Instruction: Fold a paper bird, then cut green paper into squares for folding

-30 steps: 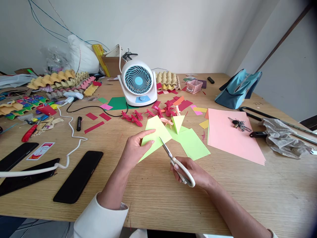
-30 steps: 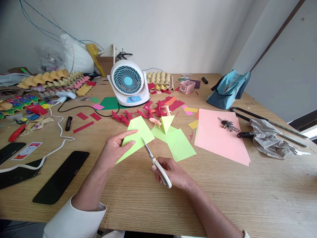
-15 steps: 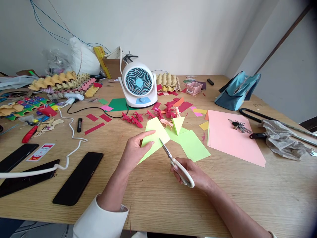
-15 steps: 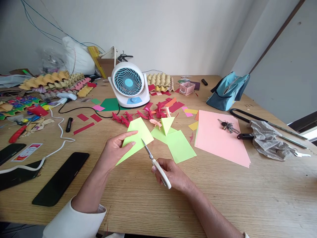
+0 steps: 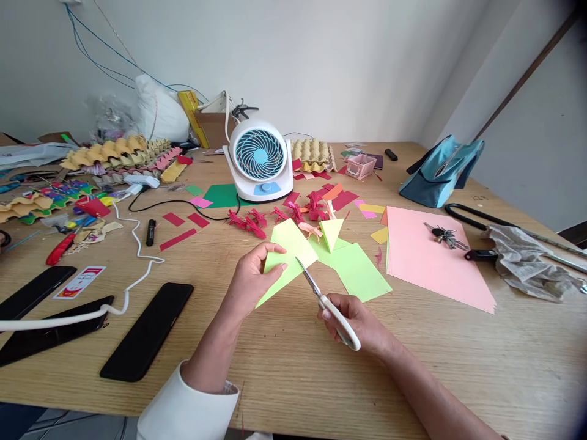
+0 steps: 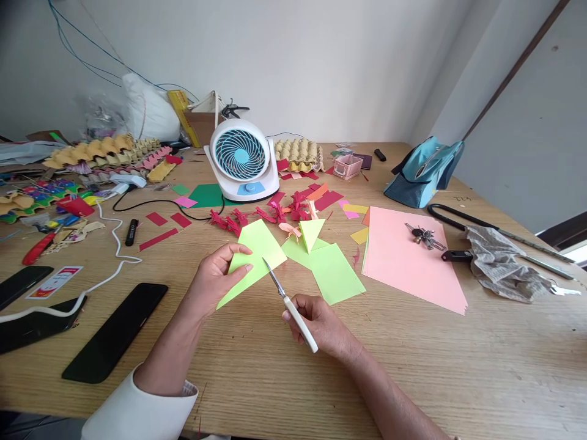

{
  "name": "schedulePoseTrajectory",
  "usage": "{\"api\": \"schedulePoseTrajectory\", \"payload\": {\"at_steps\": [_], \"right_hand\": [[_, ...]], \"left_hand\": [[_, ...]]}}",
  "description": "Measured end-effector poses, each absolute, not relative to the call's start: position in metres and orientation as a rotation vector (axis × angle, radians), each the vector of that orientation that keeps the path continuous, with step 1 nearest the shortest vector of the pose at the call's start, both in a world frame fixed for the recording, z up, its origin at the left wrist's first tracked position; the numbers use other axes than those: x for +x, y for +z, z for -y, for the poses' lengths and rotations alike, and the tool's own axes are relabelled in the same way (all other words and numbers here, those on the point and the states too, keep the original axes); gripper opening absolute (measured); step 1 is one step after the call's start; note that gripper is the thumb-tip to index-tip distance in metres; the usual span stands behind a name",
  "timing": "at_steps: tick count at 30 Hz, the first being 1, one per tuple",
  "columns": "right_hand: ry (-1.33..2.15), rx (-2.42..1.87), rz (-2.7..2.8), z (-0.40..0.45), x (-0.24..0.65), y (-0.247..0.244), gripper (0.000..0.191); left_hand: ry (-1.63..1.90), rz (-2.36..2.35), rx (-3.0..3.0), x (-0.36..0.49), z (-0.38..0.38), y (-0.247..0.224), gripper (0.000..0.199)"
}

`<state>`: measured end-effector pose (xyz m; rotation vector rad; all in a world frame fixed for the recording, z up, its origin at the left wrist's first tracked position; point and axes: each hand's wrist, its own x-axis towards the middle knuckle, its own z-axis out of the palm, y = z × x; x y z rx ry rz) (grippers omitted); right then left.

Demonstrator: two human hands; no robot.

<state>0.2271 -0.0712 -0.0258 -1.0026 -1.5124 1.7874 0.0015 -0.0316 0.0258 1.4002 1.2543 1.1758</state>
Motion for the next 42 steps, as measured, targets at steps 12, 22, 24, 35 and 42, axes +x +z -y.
{"api": "schedulePoseTrajectory", "payload": {"at_steps": [12,22,24,35,42], "right_hand": [[1.768,-1.045,1.515,0.0711,0.2272,-0.0252,0.043],[1.769,-1.034,1.484,0.0714,0.2244,-0.026,0.042],[1.77,-1.026,1.473,0.0714,0.224,-0.0271,0.042],[1.726,-1.062,1.478,0.0727,0.2241,-0.0245,0.042],[1.68,-1.099,1.521,0.0728,0.2255,-0.0185,0.04]], "left_hand": [[1.106,-1.211,1.377,0.0067,0.0364,0.0275,0.029],[1.114,-1.192,1.379,0.0086,0.0362,0.0267,0.027],[1.113,-1.196,1.378,0.0084,0.036,0.0263,0.027],[1.091,-1.153,1.364,0.0095,0.0376,0.0255,0.028],[1.068,-1.107,1.382,0.0104,0.0385,0.0239,0.027]]}}
